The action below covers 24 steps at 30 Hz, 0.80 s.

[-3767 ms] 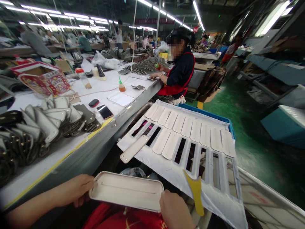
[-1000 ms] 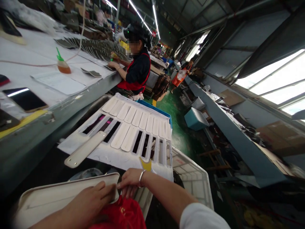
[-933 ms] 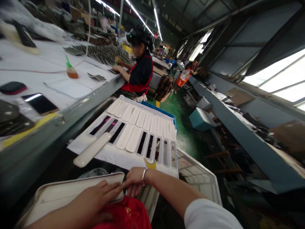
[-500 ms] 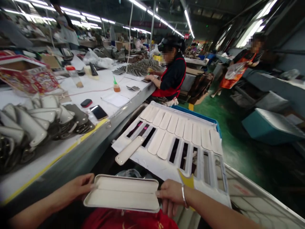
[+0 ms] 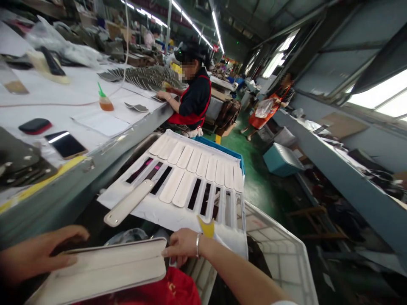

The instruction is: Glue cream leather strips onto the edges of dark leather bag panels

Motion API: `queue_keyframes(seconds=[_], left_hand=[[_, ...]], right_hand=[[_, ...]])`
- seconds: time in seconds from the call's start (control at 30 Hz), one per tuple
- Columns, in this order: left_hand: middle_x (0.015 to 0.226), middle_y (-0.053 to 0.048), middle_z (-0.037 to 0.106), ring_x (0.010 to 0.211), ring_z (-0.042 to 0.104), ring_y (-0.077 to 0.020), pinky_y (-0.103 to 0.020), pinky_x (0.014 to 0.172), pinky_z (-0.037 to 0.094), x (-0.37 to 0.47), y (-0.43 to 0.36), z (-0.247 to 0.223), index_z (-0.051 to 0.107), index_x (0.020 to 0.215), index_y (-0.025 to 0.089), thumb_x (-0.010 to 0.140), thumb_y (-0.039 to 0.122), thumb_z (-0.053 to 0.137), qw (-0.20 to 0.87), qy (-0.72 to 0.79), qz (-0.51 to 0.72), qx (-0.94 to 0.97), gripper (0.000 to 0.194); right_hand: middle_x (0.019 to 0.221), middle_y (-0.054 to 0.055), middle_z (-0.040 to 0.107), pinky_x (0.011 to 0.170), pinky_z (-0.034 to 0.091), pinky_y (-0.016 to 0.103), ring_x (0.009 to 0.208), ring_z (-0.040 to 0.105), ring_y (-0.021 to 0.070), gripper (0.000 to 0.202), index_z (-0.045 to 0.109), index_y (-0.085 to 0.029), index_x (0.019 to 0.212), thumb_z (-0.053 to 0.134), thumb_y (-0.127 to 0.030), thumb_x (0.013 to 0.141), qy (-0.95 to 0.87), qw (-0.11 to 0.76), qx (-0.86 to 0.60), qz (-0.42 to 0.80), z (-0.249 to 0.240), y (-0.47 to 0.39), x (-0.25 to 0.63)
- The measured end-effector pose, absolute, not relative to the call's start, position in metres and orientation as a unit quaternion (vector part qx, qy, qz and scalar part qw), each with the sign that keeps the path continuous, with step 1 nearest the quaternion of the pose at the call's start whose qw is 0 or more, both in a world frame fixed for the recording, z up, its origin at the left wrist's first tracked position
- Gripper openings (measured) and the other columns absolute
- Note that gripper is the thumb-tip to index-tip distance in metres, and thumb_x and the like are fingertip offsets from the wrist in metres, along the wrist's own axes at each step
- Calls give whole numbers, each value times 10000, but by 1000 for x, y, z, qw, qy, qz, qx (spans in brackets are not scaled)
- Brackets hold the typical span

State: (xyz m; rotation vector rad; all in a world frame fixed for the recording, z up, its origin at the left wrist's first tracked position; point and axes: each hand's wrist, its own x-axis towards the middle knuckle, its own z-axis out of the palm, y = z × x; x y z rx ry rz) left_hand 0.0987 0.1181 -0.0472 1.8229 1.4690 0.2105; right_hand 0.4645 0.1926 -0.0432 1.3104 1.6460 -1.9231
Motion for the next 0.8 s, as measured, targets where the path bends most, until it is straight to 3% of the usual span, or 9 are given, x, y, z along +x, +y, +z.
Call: queue_keyframes(seconds=[0.07,0.1,0.17,0.27,0.33,0.57,0.8], left_hand=[[1235,16,563,1106,499,-229,-365,976,341,136,135,-28,505,1211,258,789,364,543,395,549,115,728,436],[1229,3,571,1099,509,-226,-341,966,351,157,143,-21,520,1205,247,792,360,536,409,515,110,745,429],[1024,-10,671,914,600,-195,-269,817,436,194,154,-16,629,1051,223,811,314,477,445,439,72,777,298],[870,-14,697,796,618,-171,-232,724,444,224,161,-21,678,900,201,805,224,421,448,393,67,801,275],[868,-12,700,793,619,-168,-228,731,443,228,160,-26,681,898,196,795,205,420,444,395,73,801,281],[904,-27,703,805,620,-200,-281,753,453,223,144,-27,675,894,184,810,170,391,447,390,73,802,297],[1203,-123,586,1056,567,-236,-376,901,443,231,129,-41,465,1259,127,808,72,367,293,393,-19,872,465]], right_hand=[[752,4,658,562,474,226,600,611,116,420,562,-178,893,670,-510,660,688,56,459,-559,-34,191,463],[856,19,663,609,473,219,677,622,119,437,559,-183,978,660,-493,687,750,31,444,-490,-29,190,460],[970,36,650,687,462,217,794,619,128,394,558,-177,1049,613,-440,760,850,36,388,-354,-21,189,451],[917,48,661,757,437,258,866,602,163,192,609,-158,956,491,-271,854,917,95,314,-226,-17,186,436],[889,62,666,748,426,281,866,598,184,198,626,-151,879,437,-208,867,925,113,302,-202,-18,184,430],[846,75,652,640,400,274,807,598,189,230,598,-156,833,385,-224,889,940,143,263,-163,-26,176,434],[897,94,648,659,411,277,854,596,187,326,577,-140,935,321,-341,924,945,127,244,-175,-26,168,437]])
